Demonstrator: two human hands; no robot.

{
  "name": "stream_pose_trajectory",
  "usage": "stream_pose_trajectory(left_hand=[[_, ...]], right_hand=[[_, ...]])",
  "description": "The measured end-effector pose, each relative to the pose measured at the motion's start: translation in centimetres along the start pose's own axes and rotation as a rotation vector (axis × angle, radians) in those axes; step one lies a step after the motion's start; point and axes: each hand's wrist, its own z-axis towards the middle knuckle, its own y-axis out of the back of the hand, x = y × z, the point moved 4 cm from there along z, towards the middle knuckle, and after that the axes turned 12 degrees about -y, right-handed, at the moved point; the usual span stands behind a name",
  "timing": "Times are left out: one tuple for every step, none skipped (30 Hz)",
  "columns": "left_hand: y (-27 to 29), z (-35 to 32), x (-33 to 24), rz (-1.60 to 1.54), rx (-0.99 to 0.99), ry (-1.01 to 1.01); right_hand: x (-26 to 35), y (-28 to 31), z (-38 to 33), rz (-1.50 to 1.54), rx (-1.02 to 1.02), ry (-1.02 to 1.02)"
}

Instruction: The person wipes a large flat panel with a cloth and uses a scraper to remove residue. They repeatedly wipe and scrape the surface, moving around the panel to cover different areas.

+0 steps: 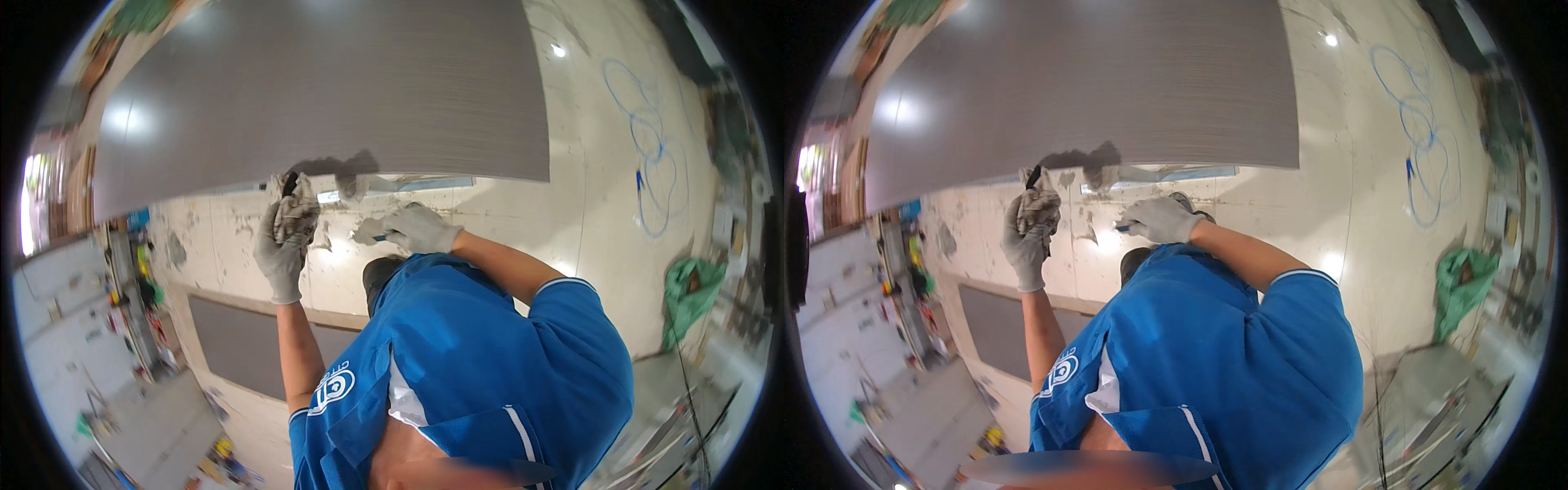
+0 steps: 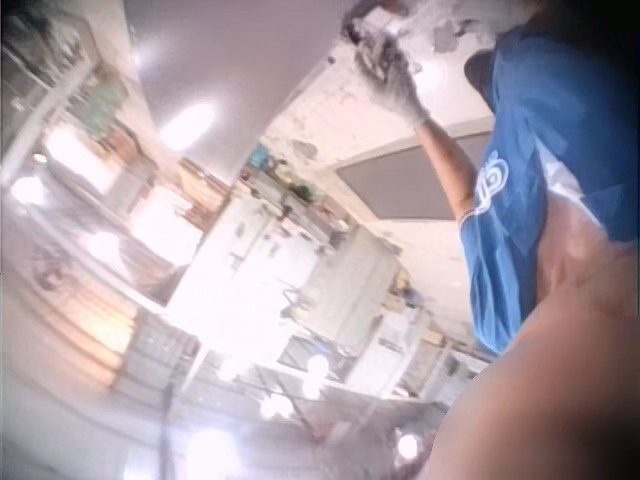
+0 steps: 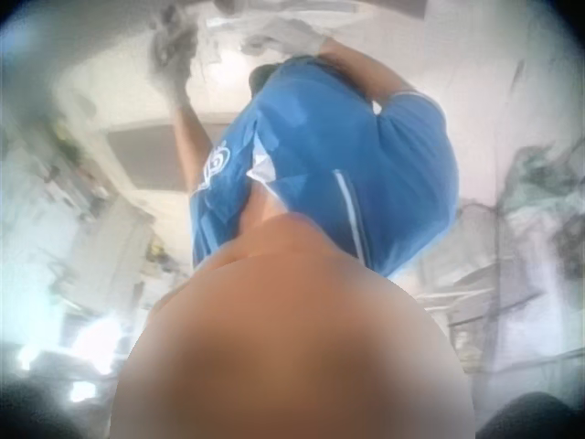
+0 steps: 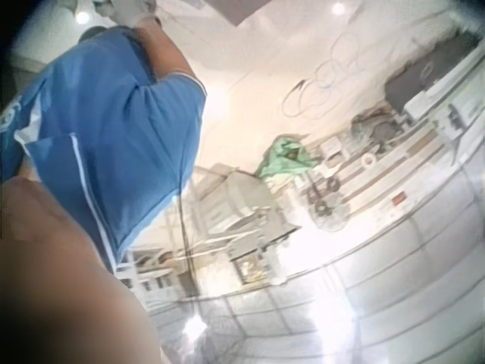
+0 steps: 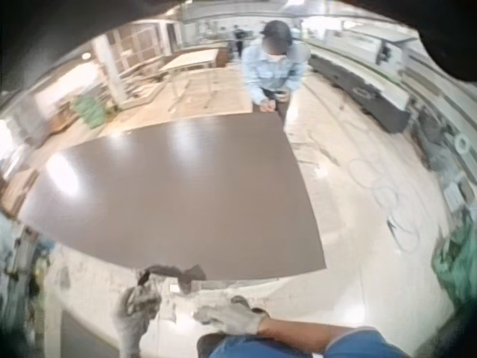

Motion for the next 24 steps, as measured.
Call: stream_pose_trajectory(left_hand=[[-0.8,2.1,-0.4,0.279,0.162,-0.185],[-2.1,4.0,-0.8,0.527,0.339,-0.451],[-3.5,5.2,-0.7,0.764,0.481,-0.709],[-5.0,6.2,-0.2,0.759,0.578,-0.871],[-6.5,6.9,0.7,0.814,0.750,-0.973],[-7.9,7.3,1.5,0.830,0.890,-1.103],[-9.4,7.9,2.4,0.837,1.001,-1.203],[-10.7,8.3,2.9,0.818,1.029,-1.282],[-12.0,8.4,3.2,0.780,1.060,-1.367],[-13.4,8.3,3.3,0.734,1.079,-1.437],[-14.9,7.8,3.2,0.626,1.114,-1.515],[-16.7,7.3,3.1,0.635,1.182,-1.513],[-18.7,6.4,2.6,0.607,1.222,-1.549],[-21.2,5.3,2.0,0.548,1.251,-1.595],[-24.1,4.0,1.1,0.513,1.269,-1.608],[-27.6,2.5,0.4,0.498,1.323,-1.598],[-31.3,0.9,-0.7,0.467,1.294,-1.669],[-35.1,-0.8,-1.6,0.480,1.296,-1.699],[-38.9,-2.6,-2.8,0.413,1.238,-1.733],[-42.2,-4.2,-3.8,0.343,1.190,-1.763],[-45.6,-5.6,-4.5,0.327,1.211,-1.733],[-47.7,-6.6,-4.9,0.305,1.232,-1.714],[-49.7,-7.5,-4.9,0.372,1.318,-1.672],[-50.6,-8.0,-4.7,0.438,1.381,-1.622]], right_hand=[[-1.3,0.0,-0.9,0.031,-0.027,-0.090],[-2.6,-0.2,-1.9,0.070,-0.057,-0.183],[-3.8,-0.1,-3.1,0.186,-0.152,-0.198],[-4.9,-0.4,-4.6,0.296,-0.232,-0.246],[-6.2,-0.9,-6.3,0.406,-0.358,-0.361],[-7.4,-1.8,-8.4,0.522,-0.493,-0.471],[-8.4,-3.1,-10.2,0.540,-0.576,-0.654],[-9.3,-4.4,-12.1,0.569,-0.683,-0.808],[-9.7,-6.0,-14.1,0.631,-0.822,-0.887],[-10.0,-7.9,-15.9,0.700,-0.933,-0.991],[-10.2,-9.6,-17.4,0.741,-1.036,-1.036],[-10.4,-11.4,-18.6,0.791,-1.113,-1.096],[-10.5,-13.3,-19.7,0.868,-1.165,-1.187],[-10.6,-14.7,-20.3,0.889,-1.202,-1.192],[-10.7,-16.0,-20.7,0.936,-1.212,-1.228],[-10.9,-17.1,-21.1,1.009,-1.214,-1.272],[-11.0,-17.7,-21.4,1.011,-1.288,-1.250],[-11.1,-18.1,-21.8,1.007,-1.331,-1.265],[-11.3,-18.5,-22.1,1.024,-1.365,-1.279],[-11.5,-18.8,-22.4,1.057,-1.392,-1.280],[-11.7,-18.9,-22.8,1.041,-1.393,-1.296],[-12.0,-19.1,-23.3,1.049,-1.417,-1.305],[-12.3,-19.1,-23.9,1.050,-1.438,-1.307],[-12.6,-19.2,-24.4,1.082,-1.437,-1.328]])
